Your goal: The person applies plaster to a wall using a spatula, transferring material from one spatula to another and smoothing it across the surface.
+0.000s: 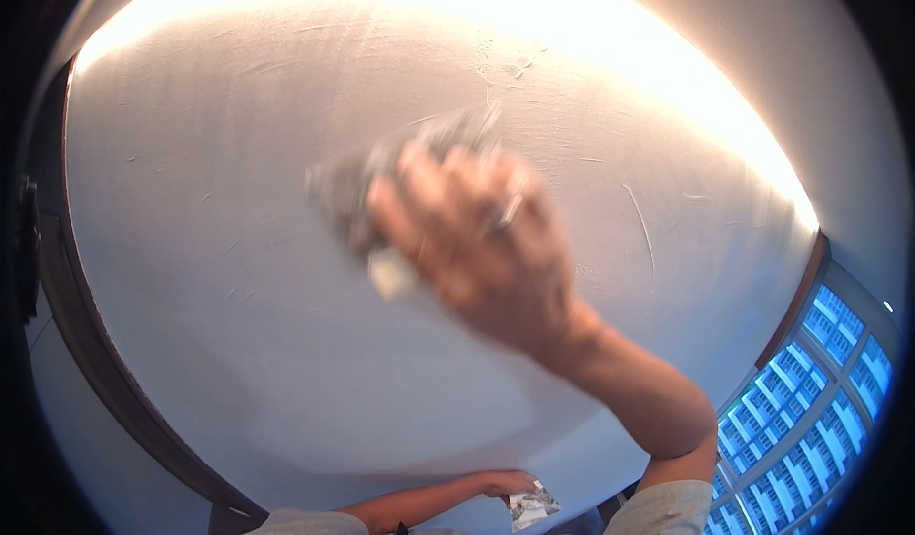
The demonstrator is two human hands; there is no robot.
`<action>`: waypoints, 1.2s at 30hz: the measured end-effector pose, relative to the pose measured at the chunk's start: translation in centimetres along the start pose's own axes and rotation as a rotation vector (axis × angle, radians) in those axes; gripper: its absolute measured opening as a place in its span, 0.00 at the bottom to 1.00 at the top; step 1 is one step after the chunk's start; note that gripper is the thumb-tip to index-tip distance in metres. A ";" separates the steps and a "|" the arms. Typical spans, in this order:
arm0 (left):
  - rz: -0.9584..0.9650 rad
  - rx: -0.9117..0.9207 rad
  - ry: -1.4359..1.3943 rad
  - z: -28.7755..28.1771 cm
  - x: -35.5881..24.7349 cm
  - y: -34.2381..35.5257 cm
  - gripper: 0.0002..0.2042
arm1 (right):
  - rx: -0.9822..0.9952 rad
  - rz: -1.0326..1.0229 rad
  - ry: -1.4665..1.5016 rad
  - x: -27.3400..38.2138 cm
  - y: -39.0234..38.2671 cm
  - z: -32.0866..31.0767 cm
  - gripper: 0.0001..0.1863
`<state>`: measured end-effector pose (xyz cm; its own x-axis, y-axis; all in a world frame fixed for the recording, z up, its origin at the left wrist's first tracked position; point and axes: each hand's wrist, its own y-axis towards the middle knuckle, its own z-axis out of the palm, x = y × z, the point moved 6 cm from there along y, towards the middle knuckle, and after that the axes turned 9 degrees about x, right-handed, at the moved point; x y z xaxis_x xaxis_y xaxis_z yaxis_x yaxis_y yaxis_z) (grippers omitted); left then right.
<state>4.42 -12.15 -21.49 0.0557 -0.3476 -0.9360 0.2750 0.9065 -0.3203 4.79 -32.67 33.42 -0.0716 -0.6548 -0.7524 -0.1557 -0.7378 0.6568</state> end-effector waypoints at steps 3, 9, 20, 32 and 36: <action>-0.014 0.003 -0.037 0.2 0.0 0.7 0.15 | 0.149 -0.212 0.046 5.0 -5.0 -0.5 0.22; -0.049 -0.015 0.024 -0.7 -0.9 0.2 0.14 | 0.156 0.003 -0.038 -1.8 -2.6 -6.1 0.16; -0.061 -0.014 0.049 -1.2 -0.5 -1.3 0.18 | -0.130 0.253 -0.327 -12.8 3.4 -2.1 0.18; -0.075 -0.027 0.054 -0.7 -0.7 -0.9 0.17 | 0.205 -0.017 -0.045 1.9 -6.3 -3.5 0.17; -0.103 -0.034 0.054 -1.0 -1.0 -1.1 0.17 | -0.047 0.087 -0.178 -6.0 -1.3 -3.9 0.14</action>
<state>3.08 -12.54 -20.34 -0.0234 -0.4266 -0.9041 0.2434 0.8747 -0.4191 9.30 -28.38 37.31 -0.2566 -0.6802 -0.6867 -0.0950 -0.6892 0.7183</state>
